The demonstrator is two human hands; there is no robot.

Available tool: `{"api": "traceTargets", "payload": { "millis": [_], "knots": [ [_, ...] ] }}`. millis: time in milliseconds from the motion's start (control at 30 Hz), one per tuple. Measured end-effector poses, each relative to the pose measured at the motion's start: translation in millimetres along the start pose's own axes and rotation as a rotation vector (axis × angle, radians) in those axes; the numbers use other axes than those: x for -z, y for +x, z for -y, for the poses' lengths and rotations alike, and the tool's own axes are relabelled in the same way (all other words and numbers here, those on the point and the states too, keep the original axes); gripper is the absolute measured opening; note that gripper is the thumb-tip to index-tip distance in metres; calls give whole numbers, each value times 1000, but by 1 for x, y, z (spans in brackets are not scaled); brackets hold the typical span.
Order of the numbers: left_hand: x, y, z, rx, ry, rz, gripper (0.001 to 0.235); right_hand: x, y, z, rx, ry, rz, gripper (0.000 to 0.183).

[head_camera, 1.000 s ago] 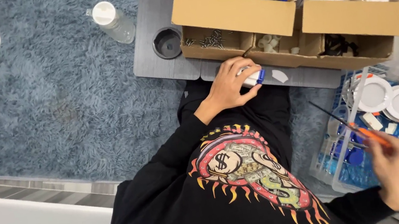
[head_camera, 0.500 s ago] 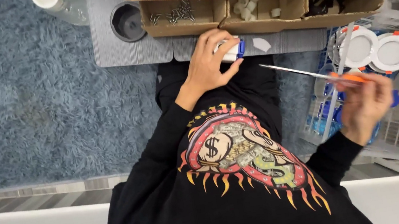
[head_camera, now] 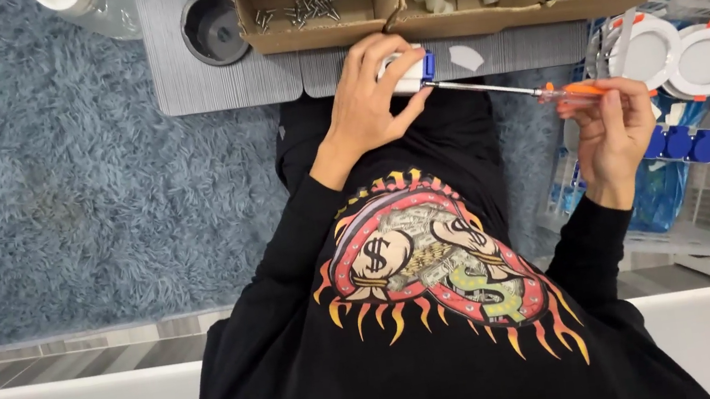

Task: Assembling small white electrical fixtures using a screwdriver while sitting on a rug.

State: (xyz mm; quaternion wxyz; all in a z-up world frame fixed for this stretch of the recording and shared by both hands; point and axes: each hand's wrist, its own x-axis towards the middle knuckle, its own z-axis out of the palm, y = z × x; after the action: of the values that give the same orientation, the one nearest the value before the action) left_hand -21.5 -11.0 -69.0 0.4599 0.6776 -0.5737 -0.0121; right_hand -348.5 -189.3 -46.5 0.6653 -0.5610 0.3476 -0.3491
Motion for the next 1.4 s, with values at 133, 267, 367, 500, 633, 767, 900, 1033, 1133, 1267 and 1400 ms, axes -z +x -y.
{"api": "traceTargets", "payload": {
  "millis": [133,267,367,500,633,767,900,1033,1133,1267,1400],
  "knots": [
    [1,-1,-2,-3,4,-5,50,-1,1,4,10,-19,11,13],
    [3,0,-1,-9,-9,-4,49,2,5,4,1,-14,14,13],
    [3,-3,-2,-7,-12,9,49,4,5,5,-5,-10,15,12],
    [4,0,-1,-13,-10,6,51,5,11,9,-18,-82,46,13],
    [6,-1,-3,-40,23,-5,54,7,12,12,-76,-129,38,22],
    [6,-1,-5,-18,0,-20,59,9,13,9,-156,-201,54,16],
    [0,-3,-3,-9,3,-32,60,17,12,0,-171,-62,90,21],
    [0,-2,-6,-4,-5,-59,60,12,11,2,-125,13,104,28],
    [-3,-3,-7,2,-4,-72,61,12,14,0,-87,-28,168,37],
    [-4,-2,-6,5,1,-88,63,3,19,2,-188,-197,153,28],
    [-3,-3,-9,12,-5,-99,63,8,19,-1,-159,-174,132,11]
  ]
}}
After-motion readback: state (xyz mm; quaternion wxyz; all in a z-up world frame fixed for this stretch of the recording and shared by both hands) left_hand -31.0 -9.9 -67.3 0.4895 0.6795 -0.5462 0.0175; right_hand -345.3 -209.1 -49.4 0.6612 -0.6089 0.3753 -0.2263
